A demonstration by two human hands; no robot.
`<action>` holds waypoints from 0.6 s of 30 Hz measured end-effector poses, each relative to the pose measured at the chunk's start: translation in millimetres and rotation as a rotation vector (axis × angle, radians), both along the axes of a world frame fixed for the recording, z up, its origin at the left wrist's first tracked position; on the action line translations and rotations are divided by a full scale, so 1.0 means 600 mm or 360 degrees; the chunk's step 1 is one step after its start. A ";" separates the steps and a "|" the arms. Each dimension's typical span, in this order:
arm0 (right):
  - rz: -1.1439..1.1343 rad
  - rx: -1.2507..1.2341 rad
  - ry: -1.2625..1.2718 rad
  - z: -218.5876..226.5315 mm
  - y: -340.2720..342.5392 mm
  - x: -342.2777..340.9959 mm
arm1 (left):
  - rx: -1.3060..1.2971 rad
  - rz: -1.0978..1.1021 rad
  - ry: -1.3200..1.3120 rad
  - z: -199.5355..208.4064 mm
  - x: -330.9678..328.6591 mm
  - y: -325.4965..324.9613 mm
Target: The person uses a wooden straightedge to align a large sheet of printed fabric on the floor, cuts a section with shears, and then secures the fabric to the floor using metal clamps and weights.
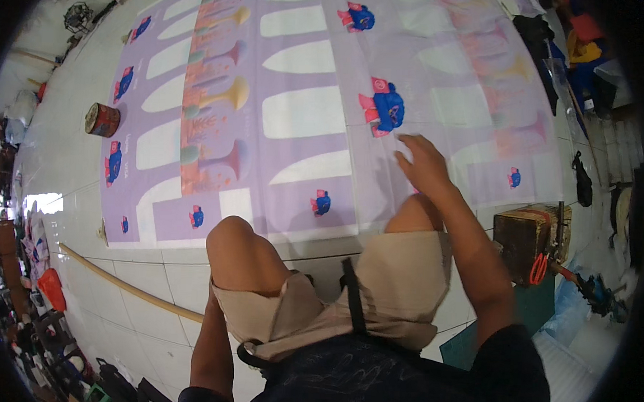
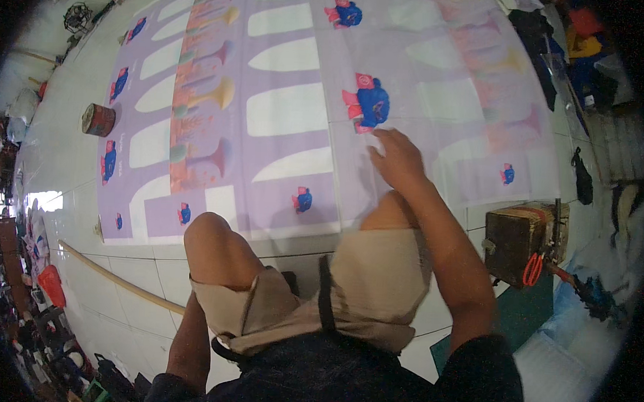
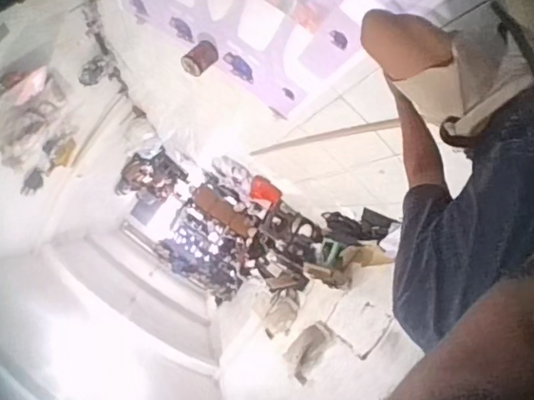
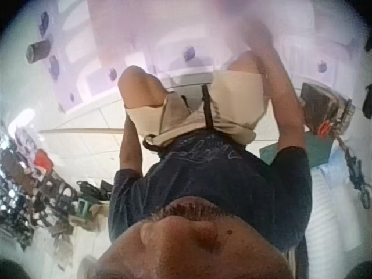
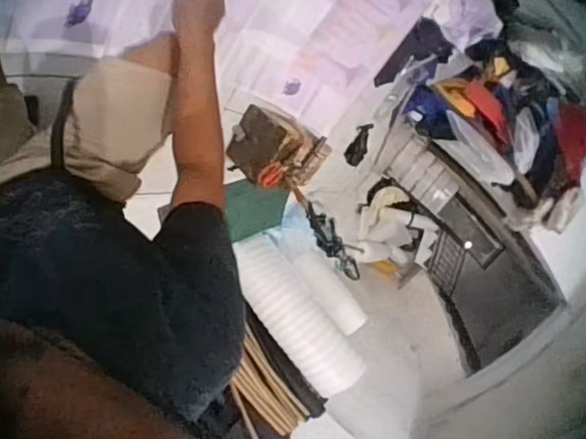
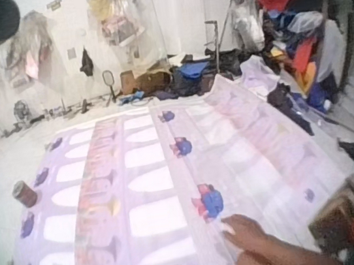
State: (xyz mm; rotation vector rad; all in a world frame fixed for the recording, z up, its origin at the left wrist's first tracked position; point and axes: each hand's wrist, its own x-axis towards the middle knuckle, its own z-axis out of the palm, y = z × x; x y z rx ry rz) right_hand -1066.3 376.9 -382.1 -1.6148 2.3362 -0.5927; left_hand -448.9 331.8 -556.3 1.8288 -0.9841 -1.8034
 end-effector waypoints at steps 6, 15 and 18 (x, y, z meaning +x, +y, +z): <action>0.0837 0.0460 0.0146 -0.169 -0.157 0.218 | -0.0148 0.0179 -0.0377 -0.088 -0.016 -0.104; 0.0622 0.0504 0.0296 -0.303 -0.093 0.218 | -0.0331 0.0136 -0.0277 -0.145 0.009 -0.072; 0.0566 0.1139 0.0262 -0.255 -0.066 0.090 | -0.0510 -0.0026 -0.0686 -0.146 0.019 -0.052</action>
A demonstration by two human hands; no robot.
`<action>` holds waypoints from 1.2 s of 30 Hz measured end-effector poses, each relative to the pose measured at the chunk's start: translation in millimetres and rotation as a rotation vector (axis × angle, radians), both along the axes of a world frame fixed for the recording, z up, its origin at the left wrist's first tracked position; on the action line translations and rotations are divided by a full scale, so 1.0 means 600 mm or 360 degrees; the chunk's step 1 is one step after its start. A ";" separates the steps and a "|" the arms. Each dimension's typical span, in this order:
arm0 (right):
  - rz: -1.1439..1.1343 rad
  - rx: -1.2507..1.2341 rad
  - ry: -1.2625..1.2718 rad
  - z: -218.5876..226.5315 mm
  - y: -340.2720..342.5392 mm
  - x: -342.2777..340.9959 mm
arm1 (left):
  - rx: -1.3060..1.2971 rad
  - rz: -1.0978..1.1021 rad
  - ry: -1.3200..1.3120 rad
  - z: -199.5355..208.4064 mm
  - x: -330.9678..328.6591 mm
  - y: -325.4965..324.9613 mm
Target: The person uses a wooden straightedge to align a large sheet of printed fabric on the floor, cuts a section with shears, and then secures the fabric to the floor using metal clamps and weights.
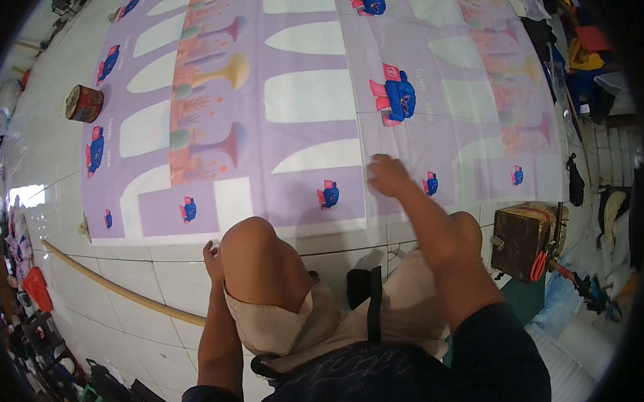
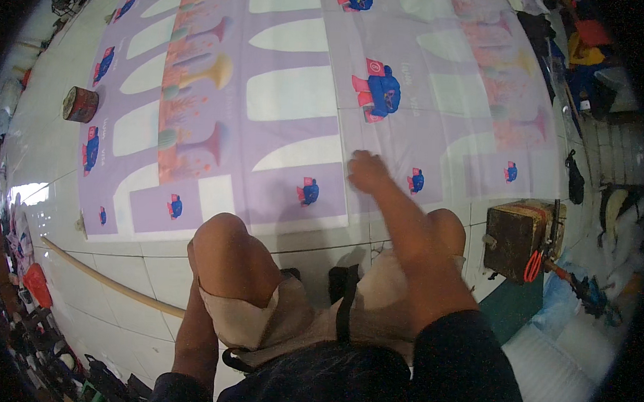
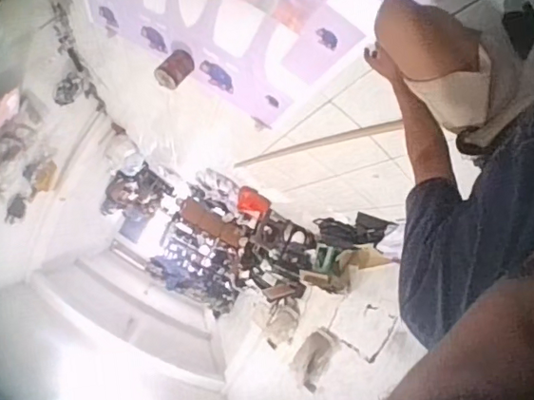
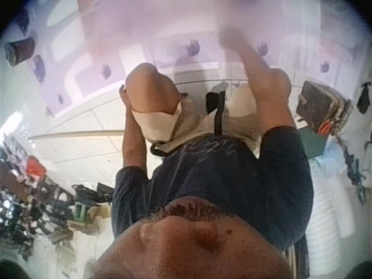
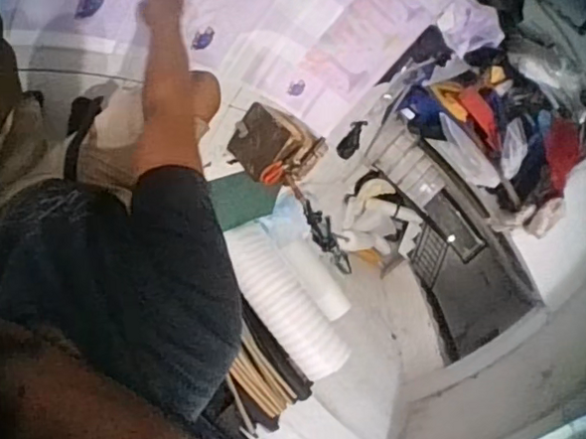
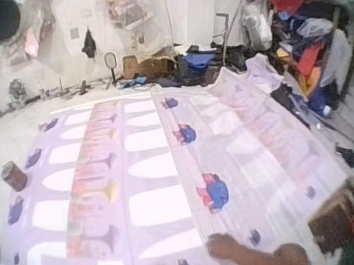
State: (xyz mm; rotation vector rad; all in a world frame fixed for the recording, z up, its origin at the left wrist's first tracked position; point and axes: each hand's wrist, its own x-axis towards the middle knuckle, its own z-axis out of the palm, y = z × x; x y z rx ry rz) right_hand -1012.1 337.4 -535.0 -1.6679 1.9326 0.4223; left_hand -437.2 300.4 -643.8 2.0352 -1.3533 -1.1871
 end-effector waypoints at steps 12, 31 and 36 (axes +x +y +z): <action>-0.0827 -0.0508 -0.0045 0.239 0.138 -0.262 | 0.0070 0.0113 -0.1158 0.124 0.122 0.220; -0.0322 -0.0658 0.0017 -0.077 -0.155 0.135 | -0.0339 -0.0474 -0.0767 0.105 -0.121 -0.064; -0.0307 -0.0546 -0.0034 -0.063 -0.163 0.138 | -0.0385 -0.0465 -0.0776 0.087 -0.113 -0.056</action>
